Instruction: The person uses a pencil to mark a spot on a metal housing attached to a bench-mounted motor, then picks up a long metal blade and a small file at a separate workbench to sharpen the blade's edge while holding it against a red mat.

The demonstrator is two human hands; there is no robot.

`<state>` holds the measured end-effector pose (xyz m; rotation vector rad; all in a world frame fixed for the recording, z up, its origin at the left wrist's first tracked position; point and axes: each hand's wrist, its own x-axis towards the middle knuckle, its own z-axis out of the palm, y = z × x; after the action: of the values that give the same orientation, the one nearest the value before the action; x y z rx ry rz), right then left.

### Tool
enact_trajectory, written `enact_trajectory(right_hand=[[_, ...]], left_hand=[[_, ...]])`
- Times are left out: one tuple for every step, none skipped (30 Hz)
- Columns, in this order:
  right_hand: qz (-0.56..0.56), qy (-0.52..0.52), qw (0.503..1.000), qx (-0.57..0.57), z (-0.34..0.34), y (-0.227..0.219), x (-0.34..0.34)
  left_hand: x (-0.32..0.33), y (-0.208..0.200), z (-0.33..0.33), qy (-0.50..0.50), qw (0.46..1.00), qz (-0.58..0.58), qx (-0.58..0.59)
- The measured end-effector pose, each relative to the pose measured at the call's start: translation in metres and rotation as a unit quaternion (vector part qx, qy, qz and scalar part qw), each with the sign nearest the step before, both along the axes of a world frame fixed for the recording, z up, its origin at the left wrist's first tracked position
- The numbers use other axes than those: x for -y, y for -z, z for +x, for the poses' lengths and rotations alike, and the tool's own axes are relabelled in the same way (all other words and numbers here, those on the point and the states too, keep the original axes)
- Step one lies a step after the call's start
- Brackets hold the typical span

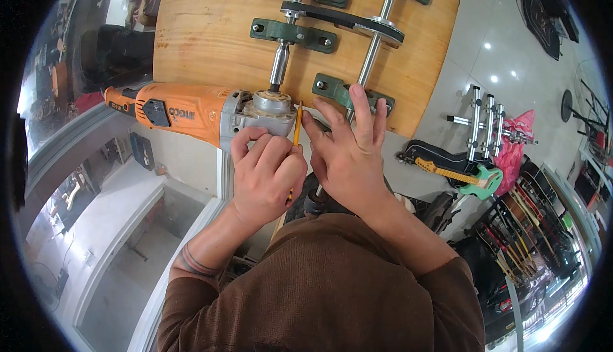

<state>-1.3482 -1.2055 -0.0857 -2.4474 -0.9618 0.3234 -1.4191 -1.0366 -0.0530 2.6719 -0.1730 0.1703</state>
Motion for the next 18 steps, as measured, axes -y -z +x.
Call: enact_trajectory(right_hand=[[0.000, 0.001, 1.000, -0.001, 0.000, 0.000, 0.000], [0.000, -0.001, 1.000, 0.003, 0.000, 0.000, 0.000], [-0.001, -0.004, 1.000, 0.007, 0.000, 0.001, 0.000], [-0.001, -0.004, 1.000, 0.006, 0.000, 0.002, 0.000], [0.013, -0.003, 1.000, 0.015, 0.001, 0.002, 0.000], [0.027, -0.002, 0.999, 0.024, 0.000, 0.003, 0.000], [0.028, -0.002, 0.999, 0.023, 0.000, 0.002, 0.001], [0.011, -0.004, 1.000, 0.015, 0.000, 0.001, 0.001], [-0.006, -0.006, 1.000, 0.008, 0.000, 0.000, 0.002], [-0.006, -0.006, 1.000, 0.008, 0.000, 0.000, 0.002], [-0.004, -0.007, 1.000, 0.010, 0.000, 0.001, 0.003], [-0.003, -0.008, 1.000, 0.012, 0.000, 0.001, 0.004], [-0.002, -0.007, 1.000, 0.013, 0.000, 0.001, 0.005], [0.002, -0.006, 1.000, 0.013, 0.000, 0.000, 0.006], [0.004, -0.008, 1.000, 0.011, 0.001, 0.001, 0.006], [0.004, -0.009, 1.000, 0.009, 0.003, 0.001, 0.005], [0.002, -0.012, 1.000, 0.001, 0.005, 0.001, 0.005], [0.003, -0.014, 1.000, -0.003, 0.005, 0.000, 0.005]], left_hand=[[0.000, -0.001, 0.000, 0.001, 1.000, 0.000, -0.001], [0.000, -0.002, 0.001, 0.002, 1.000, 0.005, -0.005], [0.000, -0.003, 0.001, 0.003, 1.000, 0.009, -0.009], [0.001, -0.004, 0.002, 0.004, 1.000, 0.009, -0.010], [0.002, -0.005, 0.003, 0.000, 1.000, 0.007, -0.013], [0.002, -0.005, 0.003, -0.004, 1.000, 0.006, -0.016], [0.002, -0.004, 0.003, -0.004, 1.000, 0.007, -0.017], [0.003, -0.003, 0.003, -0.004, 1.000, 0.010, -0.015], [0.003, -0.002, 0.003, -0.003, 1.000, 0.014, -0.013], [0.003, -0.002, 0.003, -0.003, 1.000, 0.014, -0.013], [0.003, -0.001, 0.003, -0.002, 1.000, 0.019, -0.009], [0.003, -0.001, 0.003, -0.001, 1.000, 0.025, -0.005], [0.004, -0.004, 0.004, 0.000, 1.000, 0.026, -0.003], [0.004, -0.009, 0.005, 0.006, 1.000, -0.001, -0.011], [0.002, -0.011, 0.007, 0.010, 0.999, -0.029, -0.022], [0.000, -0.012, 0.006, 0.009, 0.999, -0.030, -0.024], [-0.001, -0.013, 0.005, 0.016, 0.998, -0.045, -0.028], [-0.002, -0.016, 0.002, 0.025, 0.998, -0.058, -0.030]])
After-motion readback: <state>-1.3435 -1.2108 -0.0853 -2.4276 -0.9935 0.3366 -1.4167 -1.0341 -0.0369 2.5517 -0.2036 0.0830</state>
